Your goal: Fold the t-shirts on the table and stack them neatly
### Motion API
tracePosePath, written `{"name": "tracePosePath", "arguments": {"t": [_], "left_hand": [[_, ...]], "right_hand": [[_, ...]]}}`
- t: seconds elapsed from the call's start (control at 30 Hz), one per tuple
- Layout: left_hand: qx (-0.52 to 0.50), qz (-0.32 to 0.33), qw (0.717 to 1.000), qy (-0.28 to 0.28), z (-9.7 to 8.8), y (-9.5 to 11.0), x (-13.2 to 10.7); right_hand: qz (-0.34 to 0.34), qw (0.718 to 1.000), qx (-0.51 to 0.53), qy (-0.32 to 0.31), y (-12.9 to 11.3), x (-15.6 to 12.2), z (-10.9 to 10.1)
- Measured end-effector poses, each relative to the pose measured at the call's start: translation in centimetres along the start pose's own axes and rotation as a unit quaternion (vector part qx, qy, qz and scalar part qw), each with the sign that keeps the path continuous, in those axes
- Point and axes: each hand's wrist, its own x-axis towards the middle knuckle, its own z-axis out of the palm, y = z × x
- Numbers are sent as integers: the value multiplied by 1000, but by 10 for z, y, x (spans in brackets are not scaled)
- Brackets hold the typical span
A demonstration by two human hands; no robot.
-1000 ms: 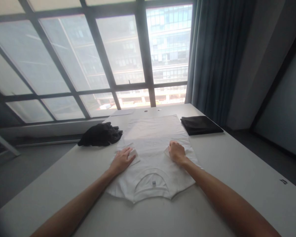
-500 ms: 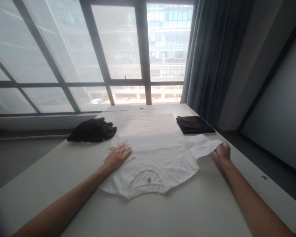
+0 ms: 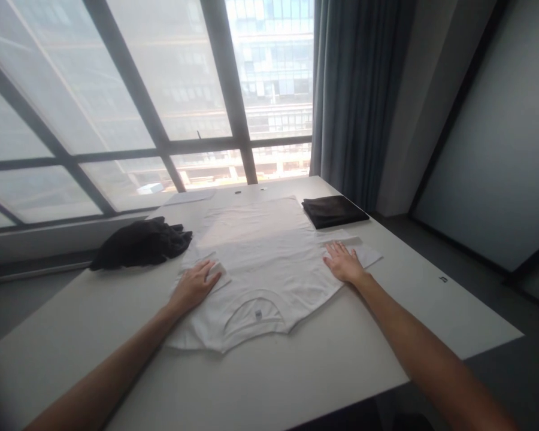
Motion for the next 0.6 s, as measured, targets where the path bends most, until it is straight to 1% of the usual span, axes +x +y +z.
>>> {"name": "tracePosePath", "arguments": {"t": [0.07,0.17,0.23,0.3,0.33,0.37,0.4,0.47,0.53,0.6], "left_hand": [[-10,-1,1000,7,1,-2,1],[-27,-11,1000,9,2,-2,1],[-47,-17,999,9,-1,1,-1],[-100,-18,995,16,-5,5,-4],[-151,-24,988,24,-9,7,-5],[-214,-34,976,35,-12,9,-6],[-282,-54,957,49,-16,9,-6],[-373,-100,919,83,-24,5,-5],[-404,-144,895,123,-35,-8,-6],[-412,-183,878,163,-47,-30,-15]], "right_hand": [[14,999,-13,-27,10,-4,0],[17,999,-22,-38,21,-8,-4],[22,999,-22,-37,23,-11,-5],[29,999,-26,-25,22,-11,-4],[30,999,-30,-10,21,-11,-3],[28,999,-36,14,20,-11,-1],[23,998,-39,42,20,-10,1],[5,995,-34,95,20,-8,5],[-27,991,-14,133,22,-6,9],[-72,984,15,164,24,-4,13]]}}
